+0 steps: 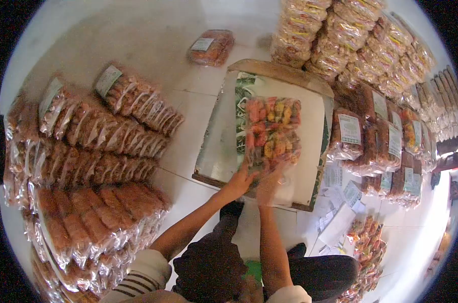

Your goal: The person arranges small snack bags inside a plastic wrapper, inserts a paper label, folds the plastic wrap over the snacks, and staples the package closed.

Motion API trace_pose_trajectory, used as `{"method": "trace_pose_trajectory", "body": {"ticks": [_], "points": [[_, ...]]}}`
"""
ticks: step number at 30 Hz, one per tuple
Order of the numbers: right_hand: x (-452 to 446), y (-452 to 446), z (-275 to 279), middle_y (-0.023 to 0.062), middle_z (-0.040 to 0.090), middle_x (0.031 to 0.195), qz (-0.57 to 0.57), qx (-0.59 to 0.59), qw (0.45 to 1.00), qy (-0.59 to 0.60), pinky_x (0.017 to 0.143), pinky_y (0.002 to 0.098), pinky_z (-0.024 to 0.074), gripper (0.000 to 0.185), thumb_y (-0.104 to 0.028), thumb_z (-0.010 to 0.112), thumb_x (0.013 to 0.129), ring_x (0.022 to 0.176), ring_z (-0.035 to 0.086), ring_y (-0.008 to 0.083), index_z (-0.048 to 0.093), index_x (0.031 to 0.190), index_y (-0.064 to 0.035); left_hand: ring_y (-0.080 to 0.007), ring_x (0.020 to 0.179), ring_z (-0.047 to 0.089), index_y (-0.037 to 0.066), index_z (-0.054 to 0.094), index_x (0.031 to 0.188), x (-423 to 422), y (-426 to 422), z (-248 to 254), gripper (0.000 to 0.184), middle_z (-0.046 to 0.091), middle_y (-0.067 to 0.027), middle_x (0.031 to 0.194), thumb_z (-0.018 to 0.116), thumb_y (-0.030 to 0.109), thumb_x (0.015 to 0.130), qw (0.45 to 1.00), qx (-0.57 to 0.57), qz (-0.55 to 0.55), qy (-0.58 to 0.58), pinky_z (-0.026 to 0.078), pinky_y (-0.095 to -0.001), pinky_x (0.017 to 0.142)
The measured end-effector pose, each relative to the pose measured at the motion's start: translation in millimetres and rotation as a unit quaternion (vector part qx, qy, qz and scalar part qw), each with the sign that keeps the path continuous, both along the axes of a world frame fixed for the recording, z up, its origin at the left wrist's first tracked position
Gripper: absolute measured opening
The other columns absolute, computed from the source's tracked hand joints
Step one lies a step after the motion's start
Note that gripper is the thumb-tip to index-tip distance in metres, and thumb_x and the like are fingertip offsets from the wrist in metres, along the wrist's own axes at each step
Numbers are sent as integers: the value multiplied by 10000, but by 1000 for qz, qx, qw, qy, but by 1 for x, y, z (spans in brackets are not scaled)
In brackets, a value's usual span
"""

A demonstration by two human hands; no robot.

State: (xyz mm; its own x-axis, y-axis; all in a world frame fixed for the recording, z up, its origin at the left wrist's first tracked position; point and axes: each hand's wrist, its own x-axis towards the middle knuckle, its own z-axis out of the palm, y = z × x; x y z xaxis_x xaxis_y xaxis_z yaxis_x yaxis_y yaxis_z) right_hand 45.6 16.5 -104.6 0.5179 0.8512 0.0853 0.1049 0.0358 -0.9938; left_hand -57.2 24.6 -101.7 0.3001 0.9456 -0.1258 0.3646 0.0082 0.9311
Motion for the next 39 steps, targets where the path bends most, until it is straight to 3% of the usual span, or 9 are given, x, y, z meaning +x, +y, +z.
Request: {"method": "trace_pose_trajectory", "body": {"ticks": [2, 3, 5, 11, 14, 17, 27, 29, 39], "points": [[19, -2, -11, 168, 367, 1287, 5, -2, 851, -526, 914, 348, 351, 531, -57, 526, 829, 1087, 423, 300, 342, 1326, -103, -470, 754, 558, 63, -106, 1361, 14, 1, -17, 755, 570, -320, 850, 385, 412, 907, 997, 72, -10, 27, 428, -469, 629], [18, 0, -6, 168, 367, 1287, 2, -2, 850, -526, 914, 348, 351, 531, -57, 526, 829, 1087, 423, 300, 342, 1326, -103, -470, 754, 558, 63, -106, 1361, 15, 2, -14, 755, 570, -320, 850, 385, 412, 907, 997, 74, -12, 26, 428, -469, 629], [13, 4, 13, 155, 469, 1172, -20, 20, 991, -129, 878, 350, 376, 452, -83, 563, 813, 1036, 473, 293, 441, 1248, -97, -449, 724, 568, 57, -50, 1370, 13, 4, -4, 726, 572, -302, 836, 384, 411, 908, 999, 6, -29, 24, 434, -441, 612], [13, -9, 12, 156, 557, 921, 123, -60, 955, -263, 757, 359, 452, 245, -157, 660, 753, 826, 562, 288, 531, 893, -3, -394, 628, 546, 48, 318, 1232, 7, 6, 1, 437, 563, -187, 779, 332, 369, 936, 960, -105, 201, -162, 393, -440, 557], [6, 2, 16, 167, 571, 800, 76, 24, 905, -419, 656, 394, 459, 261, -239, 659, 756, 703, 556, 327, 563, 843, -13, -422, 662, 542, 31, 389, 1104, 15, -3, -23, 342, 563, -213, 783, 319, 324, 943, 968, 111, 219, -46, 375, -474, 555], [-3, 5, 41, 190, 575, 771, 53, -112, 902, -414, 637, 392, 430, 207, -225, 612, 789, 725, 543, 350, 605, 775, -18, -461, 735, 527, 24, 397, 1020, 11, -7, -3, 293, 551, -267, 808, 332, 296, 936, 986, -19, 161, 30, 376, -499, 575], [6, -5, 22, 203, 559, 825, 106, -159, 911, -364, 649, 382, 429, 278, -254, 564, 834, 717, 549, 332, 574, 821, 23, -441, 859, 514, 1, 426, 999, 0, -3, 30, 233, 554, -250, 908, 370, 214, 922, 984, -34, 160, 69, 383, -494, 686], [12, -25, 5, 154, 557, 845, 22, -116, 965, -235, 712, 366, 434, 248, -194, 580, 825, 763, 551, 271, 552, 942, 23, -364, 1039, 440, -3, 453, 1022, 0, 14, 43, 222, 484, -209, 1086, 418, 182, 904, 942, 182, 269, 80, 348, -475, 803], [8, -5, 30, 129, 382, 1183, -85, 17, 942, -325, 818, 299, 426, 536, 16, 527, 809, 978, 477, 205, 336, 1307, -27, -306, 1303, 177, 204, 408, 1293, 35, 86, 62, 397, 299, -50, 1373, 416, 262, 900, 876, 397, -54, 269, 107, -581, 1005]]}}
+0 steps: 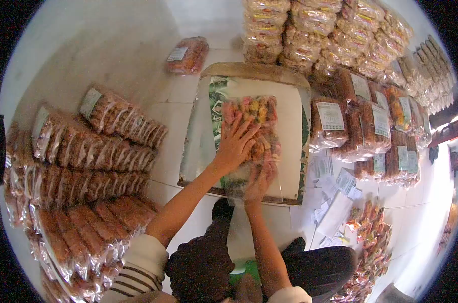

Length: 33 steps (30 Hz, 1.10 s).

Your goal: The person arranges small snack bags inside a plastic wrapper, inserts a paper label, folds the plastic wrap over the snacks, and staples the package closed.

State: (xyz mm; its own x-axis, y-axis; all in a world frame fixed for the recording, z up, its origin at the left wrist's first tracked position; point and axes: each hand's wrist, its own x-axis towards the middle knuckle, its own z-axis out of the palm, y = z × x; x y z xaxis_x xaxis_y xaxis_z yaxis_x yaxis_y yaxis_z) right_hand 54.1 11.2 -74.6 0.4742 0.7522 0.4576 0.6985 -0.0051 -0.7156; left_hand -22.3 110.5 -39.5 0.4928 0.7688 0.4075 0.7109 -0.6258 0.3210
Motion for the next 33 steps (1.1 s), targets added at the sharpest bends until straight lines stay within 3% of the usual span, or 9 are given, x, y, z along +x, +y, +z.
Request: {"method": "trace_pose_trajectory", "body": {"ticks": [3, 6, 8, 11, 17, 20, 24, 26, 33], "points": [[-2, 18, -5, 133, 385, 1196, 57, 71, 949, 303, 835, 300, 428, 520, 18, 513, 816, 1022, 453, 220, 337, 1302, -25, -304, 1317, 153, 248, 424, 1284, 0, -1, -6, 397, 255, -30, 1409, 424, 309, 892, 1000, 4, -12, 9, 85, -608, 999], [2, 24, -4, 143, 376, 1231, 100, 105, 802, 580, 871, 313, 410, 480, 22, 488, 823, 1084, 419, 229, 391, 1285, -71, -314, 1318, 147, 287, 443, 1267, 0, -3, -5, 396, 239, -28, 1419, 446, 349, 875, 999, 19, -19, 29, 76, -624, 993], [8, 19, -6, 142, 384, 1235, 81, 39, 966, 241, 871, 332, 403, 449, 11, 461, 840, 1051, 434, 233, 403, 1278, -71, -319, 1320, 139, 307, 448, 1260, 1, -4, -3, 399, 235, -27, 1422, 460, 367, 866, 999, 20, -25, 39, 72, -631, 990], [21, 5, 5, 142, 395, 1234, 97, -48, 987, -116, 915, 348, 364, 409, -15, 416, 876, 1056, 439, 244, 377, 1283, -33, -333, 1320, 131, 265, 444, 1267, 3, -2, -7, 426, 238, -50, 1419, 468, 380, 856, 998, 20, -19, 62, 69, -647, 978], [5, -12, -15, 153, 392, 1260, 35, 14, 985, 170, 975, 351, 323, 424, -45, 409, 890, 1142, 404, 275, 314, 1301, -1, -281, 1319, 169, 176, 454, 1251, 15, -2, 4, 403, 267, -59, 1403, 446, 311, 872, 981, 81, -22, 173, 123, -611, 1001], [-1, -12, -10, 171, 369, 1284, 20, 48, 929, 365, 968, 359, 332, 424, -63, 411, 893, 1157, 397, 289, 310, 1299, 8, -254, 1316, 191, 169, 467, 1239, 26, 11, 7, 398, 285, -66, 1392, 436, 314, 870, 998, 9, -62, -5, 119, -580, 1021], [7, -3, -14, 194, 356, 1288, 22, 25, 948, 318, 976, 369, 319, 422, -37, 391, 884, 1176, 377, 323, 315, 1296, 12, -288, 1323, 158, 245, 452, 1254, 37, 16, 5, 389, 284, -48, 1398, 432, 307, 870, 990, 46, -115, 64, 37, -632, 995], [7, 2, -13, 207, 340, 1300, 32, -6, 996, 88, 971, 375, 319, 447, 7, 369, 861, 1181, 363, 341, 312, 1305, 4, -292, 1321, 161, 288, 460, 1245, 37, 17, 5, 379, 297, -27, 1394, 434, 314, 868, 988, 50, -125, 76, 20, -653, 982], [14, -6, -5, 201, 313, 1324, 62, -42, 994, 76, 973, 382, 308, 544, 58, 366, 806, 1197, 333, 344, 276, 1338, -15, -312, 1314, 162, 353, 509, 1176, 36, 15, 5, 347, 311, 21, 1381, 484, 375, 831, 985, 64, -124, 97, 31, -695, 958]]}}
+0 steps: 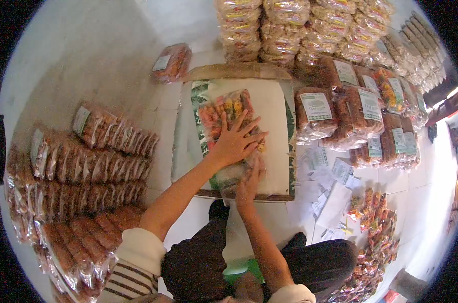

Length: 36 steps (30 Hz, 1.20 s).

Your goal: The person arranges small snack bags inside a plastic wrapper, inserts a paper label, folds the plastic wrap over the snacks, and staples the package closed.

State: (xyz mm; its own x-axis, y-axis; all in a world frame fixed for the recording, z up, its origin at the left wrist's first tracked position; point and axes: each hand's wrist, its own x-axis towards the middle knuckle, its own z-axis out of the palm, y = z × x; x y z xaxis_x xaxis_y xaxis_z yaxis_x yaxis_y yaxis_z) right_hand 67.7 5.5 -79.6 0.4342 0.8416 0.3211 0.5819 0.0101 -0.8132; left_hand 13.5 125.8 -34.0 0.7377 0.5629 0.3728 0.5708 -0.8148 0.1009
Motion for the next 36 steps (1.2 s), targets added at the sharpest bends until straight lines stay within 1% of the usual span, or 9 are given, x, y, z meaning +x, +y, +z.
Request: {"method": "trace_pose_trajectory", "body": {"ticks": [2, 11, 16, 19, 24, 26, 33, 35, 36], "points": [[-6, -5, 1, 190, 282, 1358, -74, -4, 988, 133, 995, 385, 284, 592, 68, 373, 785, 1241, 284, 354, 233, 1354, -15, -311, 1314, 162, 353, 513, 1173, 0, -1, -1, 345, 312, 21, 1380, 487, 377, 830, 1000, 2, 3, -3, 29, -695, 958], [17, 13, 3, 184, 194, 1412, 76, -55, 989, 117, 1012, 397, 262, 617, 70, 471, 762, 1270, 270, 337, 266, 1337, -18, -284, 1325, 154, 320, 539, 1160, -6, 7, -2, 305, 370, 30, 1344, 458, 325, 866, 998, -44, -34, 14, -12, -665, 973], [21, -4, 2, 187, 340, 1290, 11, -30, 998, 56, 938, 390, 348, 541, -34, 600, 743, 1143, 400, 334, 384, 1239, -34, -248, 1338, 106, 315, 481, 1232, -22, 32, 5, 333, 313, -52, 1380, 391, 329, 911, 924, -247, -9, -292, -20, -620, 1002], [9, -4, -8, 177, 414, 1179, 27, -6, 996, 82, 908, 382, 374, 514, -84, 637, 742, 1049, 447, 328, 412, 1201, -28, -272, 1340, 86, 330, 470, 1239, -41, 29, 5, 345, 286, -69, 1395, 407, 368, 902, 981, -160, 68, -88, -40, -628, 993], [-4, 8, -13, 156, 445, 1134, 8, -82, 995, 58, 901, 376, 379, 534, -81, 631, 757, 1009, 464, 279, 395, 1234, -36, -313, 1328, 114, 366, 467, 1233, -40, 13, 0, 415, 256, -44, 1414, 467, 471, 831, 996, -41, 74, -35, -75, -625, 992], [-7, 24, -8, 178, 481, 1008, -21, -13, 983, 184, 780, 318, 460, 439, 53, 599, 739, 1029, 467, 247, 445, 1146, -1, -323, 1328, 104, 383, 467, 1227, -39, 10, 1, 442, 264, -37, 1410, 476, 520, 807, 996, -32, 77, -27, -79, -640, 982], [-10, 29, 0, 151, 472, 998, -58, 45, 928, 364, 765, 322, 460, 334, 68, 549, 760, 884, 517, 255, 455, 1075, 10, -325, 1330, 85, 384, 473, 1216, -38, 10, 0, 502, 268, -19, 1406, 504, 575, 752, 997, -23, 73, -23, -64, -670, 962], [3, 6, -5, 174, 505, 1043, 48, 17, 998, 28, 856, 399, 393, 386, -34, 530, 795, 938, 504, 327, 457, 1174, -37, -347, 1328, 66, 371, 433, 1254, -37, 9, -4, 532, 214, -55, 1427, 526, 546, 761, 996, -26, 82, 4, -46, -651, 978], [14, -6, -11, 174, 505, 1043, 32, 27, 999, 18, 856, 399, 393, 386, -34, 530, 795, 938, 504, 327, 457, 1174, -37, -347, 1328, 66, 371, 433, 1254, -35, 8, -4, 532, 214, -55, 1427, 526, 546, 761, 998, -17, 66, -5, -46, -651, 978]]}}
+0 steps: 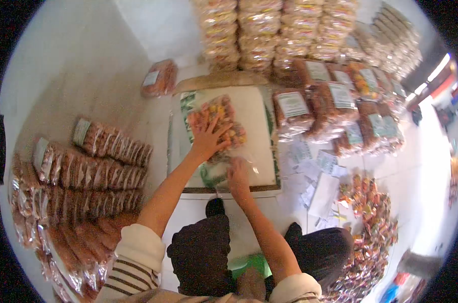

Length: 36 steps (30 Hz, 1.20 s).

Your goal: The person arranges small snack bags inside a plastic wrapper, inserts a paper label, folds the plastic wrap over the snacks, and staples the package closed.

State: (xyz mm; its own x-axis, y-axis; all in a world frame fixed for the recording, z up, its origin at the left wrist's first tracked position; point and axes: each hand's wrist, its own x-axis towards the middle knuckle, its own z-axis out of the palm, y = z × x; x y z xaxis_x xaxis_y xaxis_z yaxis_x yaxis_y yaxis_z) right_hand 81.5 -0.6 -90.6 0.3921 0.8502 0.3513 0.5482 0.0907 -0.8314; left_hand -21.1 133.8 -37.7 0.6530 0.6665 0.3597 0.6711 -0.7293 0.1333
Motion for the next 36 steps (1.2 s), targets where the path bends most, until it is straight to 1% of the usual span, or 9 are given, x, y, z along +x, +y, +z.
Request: {"method": "trace_pose_trajectory", "body": {"ticks": [2, 6, 8, 11, 15, 20, 23, 32, 36], "points": [[26, -34, -10, 164, 536, 974, 98, -39, 988, -111, 803, 398, 410, 237, -40, 540, 780, 925, 500, 340, 548, 1017, -40, -369, 1321, 72, 280, 413, 1286, 7, -8, 0, 549, 198, -107, 1424, 544, 468, 787, 996, -2, 46, 71, -10, -657, 977], [83, -95, 6, 154, 575, 802, -12, -5, 995, -103, 704, 309, 446, 96, 4, 524, 787, 790, 569, 259, 598, 846, -11, -389, 1304, 133, 168, 476, 1226, 48, -36, 0, 482, 252, -150, 1393, 542, 363, 789, 974, 161, 105, 121, 54, -693, 946], [111, -122, 5, 131, 581, 827, -80, -117, 990, 19, 686, 368, 435, 106, -86, 518, 808, 802, 558, 278, 597, 863, -42, -400, 1298, 146, 121, 446, 1240, 73, -64, 22, 468, 283, -166, 1372, 522, 293, 811, 986, -28, 61, 150, 70, -694, 945], [159, -140, 46, 123, 596, 639, -161, -86, 983, 20, 564, 345, 439, 153, -114, 477, 837, 594, 589, 245, 607, 854, -35, -367, 1290, 189, 112, 439, 1243, 125, -101, 70, 459, 303, -144, 1362, 526, 295, 831, 963, -207, -9, 174, 77, -691, 950], [225, -152, 110, 137, 576, 582, -267, -62, 961, -28, 513, 362, 423, 128, -130, 503, 839, 530, 582, 256, 601, 872, -55, -277, 976, 561, 78, 559, 1073, 195, -149, 110, 304, 593, -135, 1035, 510, 269, 841, 955, -254, -150, 5, 419, -456, 833], [296, -180, 179, 176, 597, 702, -267, -35, 960, -71, 568, 373, 450, 163, -126, 513, 826, 621, 599, 292, 651, 901, -83, -270, 785, 607, 90, 602, 979, 264, -199, 143, 245, 633, -123, 858, 527, 260, 820, 932, -240, -237, -129, 473, -374, 682], [338, -205, 164, 155, 621, 732, -275, -11, 958, -80, 591, 341, 467, 160, -127, 530, 816, 623, 608, 256, 652, 909, -80, -253, 729, 616, 76, 607, 961, 296, -212, 143, 230, 636, -121, 820, 532, 250, 831, 924, -246, -248, -156, 474, -350, 632], [370, -280, -9, 107, 641, 722, -300, -202, 916, 175, 594, 275, 467, 173, -142, 546, 810, 638, 605, 148, 644, 906, -38, -273, 752, 616, 75, 615, 911, 346, -232, -29, 185, 636, -130, 795, 535, 220, 827, 868, -445, -192, -111, 474, -353, 668], [344, -309, -98, 149, 620, 694, -356, -240, 899, 90, 636, 363, 473, 149, -133, 579, 762, 654, 610, 244, 649, 828, -19, -223, 780, 623, 57, 608, 954, 351, -272, -110, 174, 640, -125, 848, 542, 118, 805, 850, -473, -228, -36, 482, -311, 695]]}}
